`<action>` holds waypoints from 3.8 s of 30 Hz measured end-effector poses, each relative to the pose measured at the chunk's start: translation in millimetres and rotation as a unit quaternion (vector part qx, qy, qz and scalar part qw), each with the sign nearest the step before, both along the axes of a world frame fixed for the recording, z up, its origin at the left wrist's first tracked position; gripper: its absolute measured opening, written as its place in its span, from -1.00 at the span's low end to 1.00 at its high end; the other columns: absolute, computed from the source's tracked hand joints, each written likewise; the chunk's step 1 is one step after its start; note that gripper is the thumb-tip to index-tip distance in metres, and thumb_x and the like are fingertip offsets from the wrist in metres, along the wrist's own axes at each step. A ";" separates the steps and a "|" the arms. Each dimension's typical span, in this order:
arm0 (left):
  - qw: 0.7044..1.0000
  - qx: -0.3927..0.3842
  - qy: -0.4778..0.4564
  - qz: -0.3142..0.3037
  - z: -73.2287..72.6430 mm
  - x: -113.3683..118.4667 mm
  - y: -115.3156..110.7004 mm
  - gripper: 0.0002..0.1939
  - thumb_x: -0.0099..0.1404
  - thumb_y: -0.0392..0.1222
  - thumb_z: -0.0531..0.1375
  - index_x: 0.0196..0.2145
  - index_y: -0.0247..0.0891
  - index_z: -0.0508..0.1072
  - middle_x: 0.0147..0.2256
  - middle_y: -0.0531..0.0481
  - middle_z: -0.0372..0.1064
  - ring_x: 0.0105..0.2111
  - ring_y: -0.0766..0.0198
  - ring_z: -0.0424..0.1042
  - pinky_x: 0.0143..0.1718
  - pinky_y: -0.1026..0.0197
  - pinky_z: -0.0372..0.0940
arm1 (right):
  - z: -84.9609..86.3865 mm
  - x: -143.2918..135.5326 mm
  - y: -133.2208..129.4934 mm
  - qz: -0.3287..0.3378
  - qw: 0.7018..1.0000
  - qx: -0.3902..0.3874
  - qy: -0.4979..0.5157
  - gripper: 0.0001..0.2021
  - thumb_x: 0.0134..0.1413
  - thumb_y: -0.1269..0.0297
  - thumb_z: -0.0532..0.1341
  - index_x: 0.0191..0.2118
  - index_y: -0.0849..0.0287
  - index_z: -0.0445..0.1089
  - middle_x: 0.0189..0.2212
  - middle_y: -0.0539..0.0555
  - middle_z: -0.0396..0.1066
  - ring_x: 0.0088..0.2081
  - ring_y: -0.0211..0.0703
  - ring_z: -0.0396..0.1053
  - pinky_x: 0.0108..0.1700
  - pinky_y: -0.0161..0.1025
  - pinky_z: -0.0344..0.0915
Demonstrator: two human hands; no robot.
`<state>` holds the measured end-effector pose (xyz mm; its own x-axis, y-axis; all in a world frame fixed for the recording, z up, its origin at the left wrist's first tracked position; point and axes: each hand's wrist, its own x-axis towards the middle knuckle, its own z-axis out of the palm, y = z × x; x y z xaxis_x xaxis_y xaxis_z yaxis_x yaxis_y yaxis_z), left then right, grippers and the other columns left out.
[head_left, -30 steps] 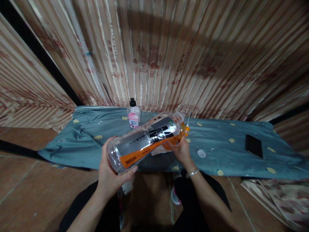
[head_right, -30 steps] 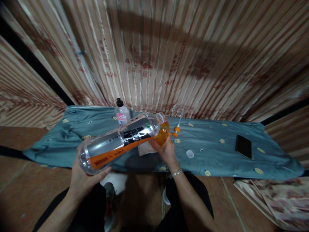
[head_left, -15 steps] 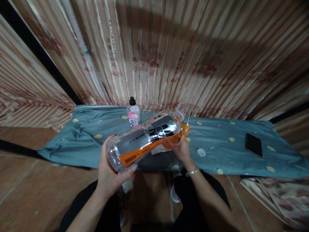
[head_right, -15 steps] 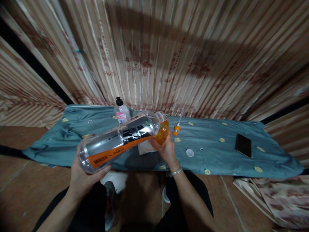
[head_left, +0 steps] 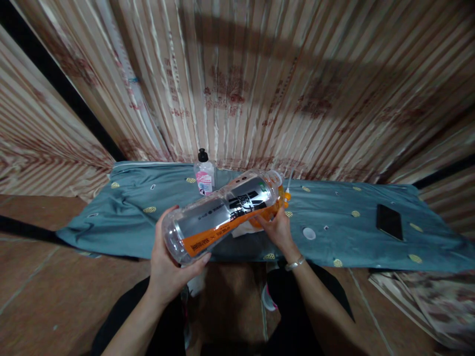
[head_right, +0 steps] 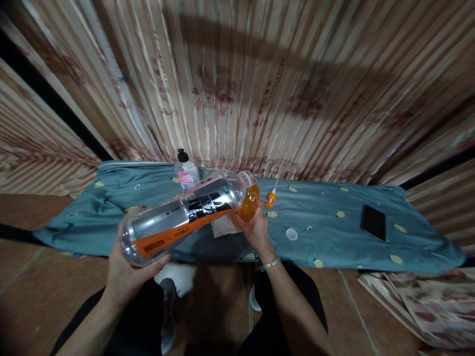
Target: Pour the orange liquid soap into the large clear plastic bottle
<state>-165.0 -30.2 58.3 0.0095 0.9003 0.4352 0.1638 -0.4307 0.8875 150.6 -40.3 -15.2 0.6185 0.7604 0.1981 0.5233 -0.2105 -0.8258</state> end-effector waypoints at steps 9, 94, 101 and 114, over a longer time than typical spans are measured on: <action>0.999 -0.037 0.001 -0.016 1.4 -7.3 1.6 0.17 0.02 0.24 0.71 0.44 -0.25 0.41 0.28 -0.38 0.61 0.27 -0.34 0.72 0.32 -0.26 0.63 | -5.0 5.0 -0.1 0.013 1.000 0.018 0.007 -0.12 -0.01 -0.26 0.57 0.33 0.17 0.49 0.02 0.31 0.78 0.03 0.42 0.78 0.05 0.22 0.73; 0.999 -0.046 0.010 0.008 5.7 -5.3 2.7 0.06 -0.06 0.23 0.71 0.29 -0.20 0.50 0.17 -0.30 0.64 0.23 -0.37 0.71 0.36 -0.36 0.60 | -0.2 0.3 -0.4 -0.001 1.000 0.006 -0.002 -0.14 -0.01 -0.35 0.53 0.24 0.17 0.50 -0.08 0.32 0.79 -0.04 0.47 0.79 -0.02 0.23 0.73; 0.999 -0.032 -0.005 0.026 2.3 -0.4 2.0 0.00 -0.06 0.26 0.69 0.23 -0.20 0.51 0.15 -0.29 0.62 0.21 -0.38 0.71 0.36 -0.39 0.59 | -2.6 3.0 -0.6 0.004 1.000 0.002 0.002 -0.05 -0.06 -0.39 0.53 0.28 0.23 0.49 -0.06 0.39 0.78 -0.02 0.51 0.79 -0.03 0.23 0.73; 0.998 -0.051 -0.014 0.024 4.4 0.8 0.8 0.05 -0.11 0.26 0.70 0.24 -0.21 0.50 0.18 -0.34 0.65 0.25 -0.42 0.71 0.41 -0.43 0.55 | -6.8 3.5 -0.8 0.007 0.999 0.020 -0.028 -0.07 0.04 -0.50 0.49 0.27 0.16 0.48 -0.03 0.35 0.77 -0.01 0.42 0.77 0.02 0.18 0.69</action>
<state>-164.2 -29.4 62.7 -0.0449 0.9394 0.3400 0.1568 -0.3295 0.9311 154.2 -41.1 -21.9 0.5951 0.7595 0.2628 0.5714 -0.1698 -0.8029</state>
